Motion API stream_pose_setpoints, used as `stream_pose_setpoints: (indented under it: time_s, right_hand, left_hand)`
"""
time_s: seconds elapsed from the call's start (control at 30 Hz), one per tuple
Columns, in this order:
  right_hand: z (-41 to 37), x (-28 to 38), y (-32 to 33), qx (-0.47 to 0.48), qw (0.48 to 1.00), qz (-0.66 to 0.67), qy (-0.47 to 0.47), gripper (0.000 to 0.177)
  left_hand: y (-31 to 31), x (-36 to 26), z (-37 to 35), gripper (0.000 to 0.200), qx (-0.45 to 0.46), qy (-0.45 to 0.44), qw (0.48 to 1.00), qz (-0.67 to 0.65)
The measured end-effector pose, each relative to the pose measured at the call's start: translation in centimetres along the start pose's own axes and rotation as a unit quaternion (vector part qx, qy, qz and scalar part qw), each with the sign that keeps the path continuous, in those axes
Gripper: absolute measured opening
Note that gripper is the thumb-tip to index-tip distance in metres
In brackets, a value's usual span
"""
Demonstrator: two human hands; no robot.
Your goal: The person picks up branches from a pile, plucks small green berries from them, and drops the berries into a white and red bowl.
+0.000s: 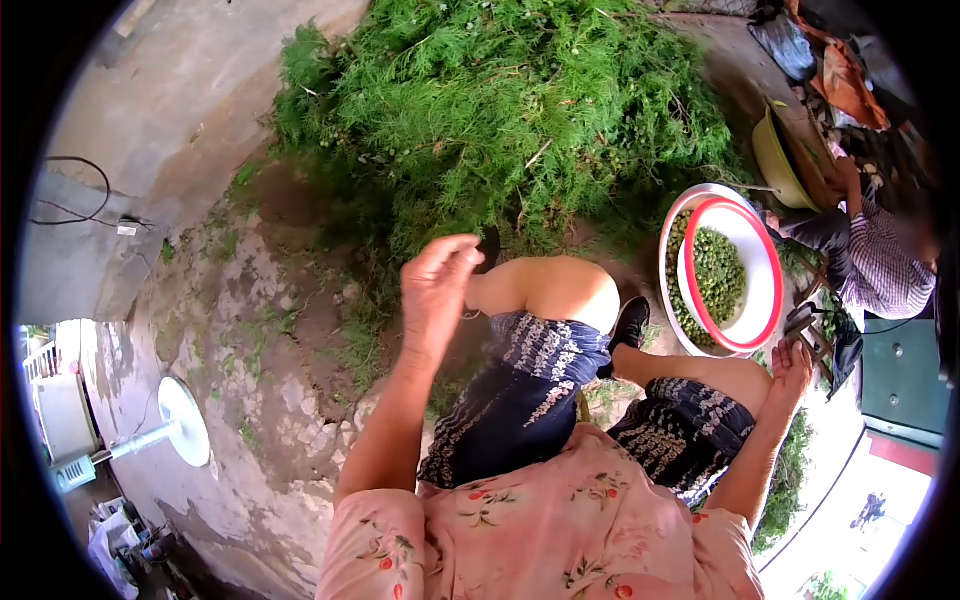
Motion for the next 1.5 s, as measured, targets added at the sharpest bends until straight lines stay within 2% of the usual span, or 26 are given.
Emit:
stream_pose_setpoints:
  time_s: [0.07, 0.13, 0.17, 0.2, 0.27, 0.37, 0.47, 0.53, 0.67, 0.7, 0.73, 0.8, 0.87, 0.9, 0.93, 1.0, 1.07, 1.13, 1.17, 1.2, 1.27, 1.33, 1.37, 1.4, 1.43, 1.5]
  right_hand:
    - [-0.6, 0.4, -0.8, -0.007, 1.000, 0.002, -0.003, 0.018]
    - [-0.7, 0.5, -1.2, -0.009, 1.000, -0.002, 0.000, 0.019]
    - [-0.8, 0.5, -1.4, -0.012, 1.000, -0.009, 0.002, 0.019]
    - [-0.9, 0.7, -1.7, -0.014, 1.000, -0.015, 0.004, 0.020]
    - [-0.9, 0.7, -1.7, -0.019, 1.000, -0.019, 0.003, 0.021]
    - [-0.6, 0.4, -1.6, -0.011, 1.000, 0.000, 0.001, 0.021]
    - [-0.1, 0.0, -1.0, -0.004, 1.000, 0.012, -0.002, 0.020]
    - [0.0, 0.0, -1.1, 0.000, 1.000, 0.011, -0.003, 0.020]
    - [0.1, -0.1, -0.7, -0.006, 1.000, 0.007, -0.003, 0.019]
    - [0.2, -0.2, -0.7, -0.008, 1.000, 0.010, -0.006, 0.018]
    - [0.2, -0.3, -0.3, -0.011, 1.000, 0.010, -0.011, 0.016]
    - [1.2, -0.9, 0.6, -0.002, 1.000, 0.006, -0.005, 0.015]
    - [1.5, -0.8, 0.6, 0.015, 1.000, 0.011, -0.008, 0.014]
    - [1.7, -0.9, 0.6, 0.010, 1.000, 0.011, -0.010, 0.013]
    - [1.9, -1.0, 0.6, 0.012, 1.000, 0.014, -0.006, 0.014]
    - [1.7, -0.7, 0.0, -0.004, 1.000, 0.003, -0.017, 0.015]
    - [3.0, -1.2, 0.5, 0.014, 1.000, -0.012, -0.011, 0.019]
    - [2.3, -0.9, -0.4, -0.008, 1.000, -0.018, -0.016, 0.018]
    - [2.5, -0.9, -0.4, -0.001, 1.000, -0.027, -0.014, 0.018]
    - [2.4, -0.9, 0.0, -0.004, 0.999, -0.034, -0.011, 0.018]
    - [2.5, -0.9, 0.1, -0.011, 0.999, -0.041, -0.002, 0.019]
    - [1.5, -0.7, 0.3, -0.039, 0.998, -0.047, -0.007, 0.019]
    - [1.0, -0.4, 0.1, -0.041, 0.998, -0.050, -0.004, 0.019]
    - [0.8, -0.3, 0.0, -0.042, 0.998, -0.051, 0.000, 0.019]
    - [1.0, -0.6, 0.2, -0.039, 0.998, -0.047, -0.007, 0.019]
    - [1.6, -0.9, 1.0, -0.031, 0.998, -0.047, -0.018, 0.020]
  left_hand:
    - [-4.2, -4.8, -1.2, 0.022, 0.065, -0.219, 0.962, 0.147]
    - [-7.3, -3.2, -1.8, 0.023, 0.162, -0.151, 0.974, 0.047]
    - [-8.3, -1.7, -1.9, 0.022, 0.177, -0.132, 0.975, 0.020]
    - [-8.7, -1.6, -2.1, 0.020, 0.185, -0.124, 0.972, 0.076]
    - [-9.8, -1.6, -2.5, 0.017, 0.224, -0.160, 0.960, 0.049]
    - [-10.4, -2.2, -2.7, 0.016, 0.227, -0.173, 0.956, 0.068]
    - [-10.8, -4.3, -3.2, 0.009, 0.204, -0.284, 0.921, 0.170]
    - [-11.2, -4.4, -2.8, 0.007, 0.166, -0.263, 0.919, 0.242]
    - [-7.4, -2.0, 0.4, 0.025, -0.030, -0.289, 0.883, 0.369]
    - [-5.1, -0.7, 2.4, 0.031, -0.044, -0.151, 0.949, 0.273]
    - [-2.9, 1.2, 3.4, 0.037, -0.058, -0.005, 0.984, 0.169]
    - [-0.1, 0.1, 5.0, 0.040, -0.080, -0.072, 0.971, 0.213]
    - [-1.9, -3.7, 4.8, 0.024, -0.118, -0.182, 0.929, 0.301]
    - [-4.0, -5.4, 4.3, 0.029, -0.106, -0.248, 0.912, 0.308]
    - [-6.9, -6.5, 4.0, 0.029, -0.021, -0.240, 0.921, 0.307]
    - [-13.2, -9.5, 0.6, 0.033, 0.056, -0.372, 0.878, 0.295]
    - [-19.0, -7.4, -1.6, 0.035, 0.245, -0.319, 0.873, 0.275]
    - [-19.2, -7.1, -4.3, 0.037, 0.246, -0.423, 0.801, 0.346]
    - [-20.2, -2.3, -3.4, 0.041, 0.401, -0.233, 0.790, 0.401]
    - [-18.6, -0.7, -2.1, 0.040, 0.365, -0.146, 0.881, 0.264]
    - [-14.4, 4.4, -0.6, 0.038, 0.295, -0.180, 0.932, 0.110]
    - [-8.0, 9.0, -1.5, 0.042, 0.169, -0.141, 0.972, 0.086]
    - [-4.3, 12.0, -3.0, 0.047, 0.143, -0.033, 0.979, 0.140]
    - [-1.0, 19.9, -5.0, 0.051, 0.173, 0.076, 0.975, 0.119]
    - [3.8, 25.5, -9.6, 0.057, 0.267, 0.313, 0.835, 0.366]
    - [10.1, 29.0, -15.0, 0.046, 0.280, 0.310, 0.729, 0.542]
Point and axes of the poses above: each hand's wrist, its own z-axis towards the middle knuckle, its own y-axis out of the back of the hand, x = y × z, the point moved 9 cm from there along z, towards the middle knuckle, and after that the axes turned 3 degrees about -y, right-handed, at the moved point
